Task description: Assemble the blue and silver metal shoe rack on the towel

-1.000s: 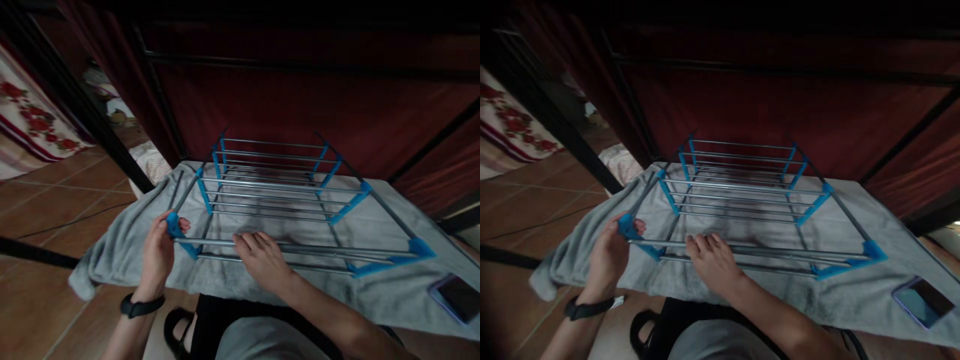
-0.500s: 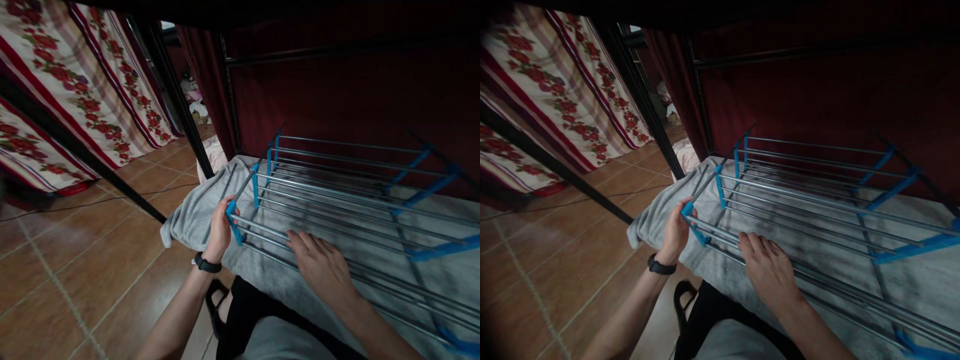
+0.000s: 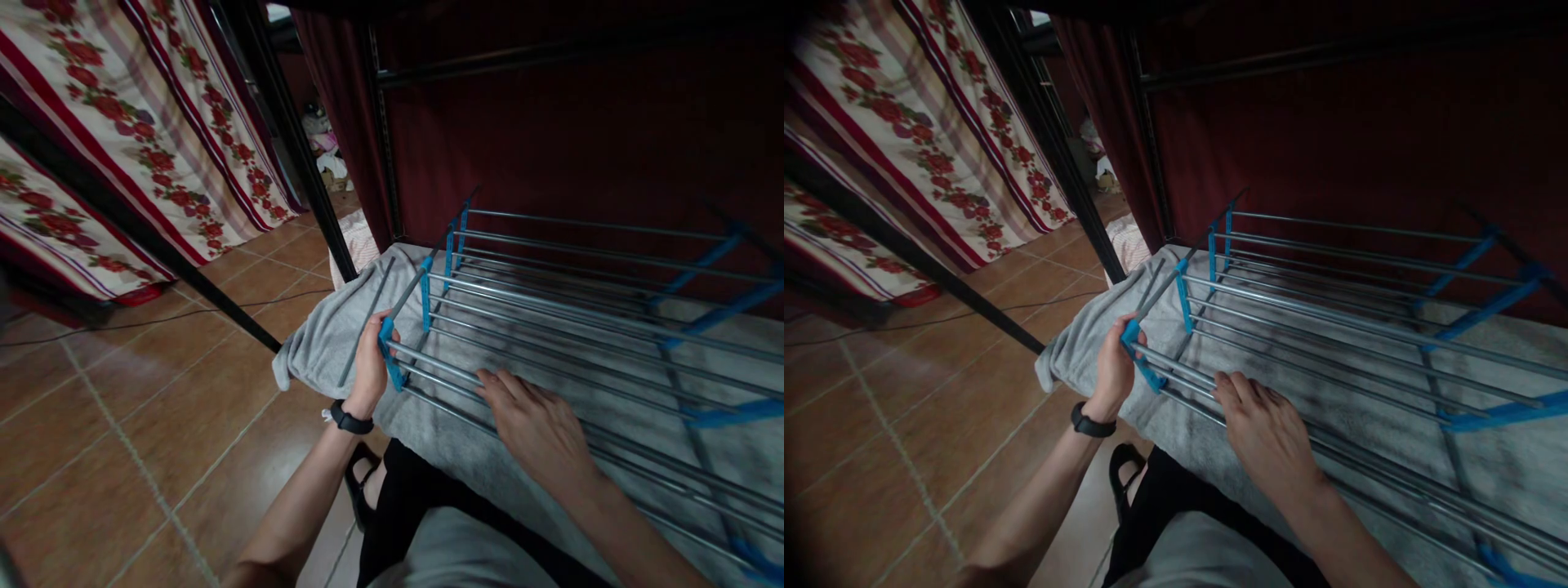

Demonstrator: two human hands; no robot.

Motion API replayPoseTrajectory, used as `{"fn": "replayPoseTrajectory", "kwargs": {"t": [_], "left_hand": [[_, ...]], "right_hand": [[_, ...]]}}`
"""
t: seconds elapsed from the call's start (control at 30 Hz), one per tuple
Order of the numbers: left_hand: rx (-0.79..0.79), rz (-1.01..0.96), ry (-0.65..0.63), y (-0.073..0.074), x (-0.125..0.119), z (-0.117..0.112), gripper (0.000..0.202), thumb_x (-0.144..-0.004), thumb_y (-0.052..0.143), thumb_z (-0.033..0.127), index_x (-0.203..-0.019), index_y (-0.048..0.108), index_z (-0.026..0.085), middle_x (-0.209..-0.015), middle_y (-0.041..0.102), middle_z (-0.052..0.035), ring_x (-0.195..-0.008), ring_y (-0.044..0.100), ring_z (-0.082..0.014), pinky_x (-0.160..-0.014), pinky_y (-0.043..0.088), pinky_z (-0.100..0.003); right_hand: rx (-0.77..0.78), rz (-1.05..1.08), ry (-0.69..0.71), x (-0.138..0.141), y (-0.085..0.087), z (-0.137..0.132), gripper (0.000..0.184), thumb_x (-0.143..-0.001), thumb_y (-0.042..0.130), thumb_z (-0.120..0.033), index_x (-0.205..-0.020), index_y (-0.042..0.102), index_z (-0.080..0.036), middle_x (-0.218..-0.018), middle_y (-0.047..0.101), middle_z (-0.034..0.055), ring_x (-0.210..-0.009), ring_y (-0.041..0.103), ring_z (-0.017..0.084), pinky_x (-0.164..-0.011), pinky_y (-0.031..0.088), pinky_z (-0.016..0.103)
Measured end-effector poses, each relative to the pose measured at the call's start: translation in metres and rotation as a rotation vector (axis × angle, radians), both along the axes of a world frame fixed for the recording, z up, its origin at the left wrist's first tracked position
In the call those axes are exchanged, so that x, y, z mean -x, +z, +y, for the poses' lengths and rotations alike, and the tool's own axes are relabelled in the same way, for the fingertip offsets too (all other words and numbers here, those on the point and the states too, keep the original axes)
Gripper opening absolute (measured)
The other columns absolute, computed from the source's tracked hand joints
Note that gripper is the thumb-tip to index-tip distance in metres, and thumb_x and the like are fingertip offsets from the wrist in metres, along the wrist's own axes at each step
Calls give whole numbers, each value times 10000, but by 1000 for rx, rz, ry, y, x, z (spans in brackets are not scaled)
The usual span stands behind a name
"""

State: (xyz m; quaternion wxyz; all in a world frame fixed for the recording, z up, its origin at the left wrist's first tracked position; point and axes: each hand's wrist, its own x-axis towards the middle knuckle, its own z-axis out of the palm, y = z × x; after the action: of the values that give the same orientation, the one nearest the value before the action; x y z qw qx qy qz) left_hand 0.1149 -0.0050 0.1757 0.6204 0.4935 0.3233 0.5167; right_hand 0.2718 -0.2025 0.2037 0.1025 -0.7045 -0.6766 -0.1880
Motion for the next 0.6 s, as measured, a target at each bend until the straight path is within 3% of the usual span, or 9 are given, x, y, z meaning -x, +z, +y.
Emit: {"fn": "replayPoseTrajectory", "kwargs": {"t": [0.6], "left_hand": [[-59, 64, 11, -1, 1, -1, 404, -923, 455, 512, -1062, 633, 177, -649, 541, 26, -517, 441, -101, -495, 389, -217]], "right_hand": [[78, 57, -16, 1, 3, 7, 237, -978, 492, -187, -1180, 611, -223, -1106, 706, 36, -790, 683, 154, -667, 442, 307]]}}
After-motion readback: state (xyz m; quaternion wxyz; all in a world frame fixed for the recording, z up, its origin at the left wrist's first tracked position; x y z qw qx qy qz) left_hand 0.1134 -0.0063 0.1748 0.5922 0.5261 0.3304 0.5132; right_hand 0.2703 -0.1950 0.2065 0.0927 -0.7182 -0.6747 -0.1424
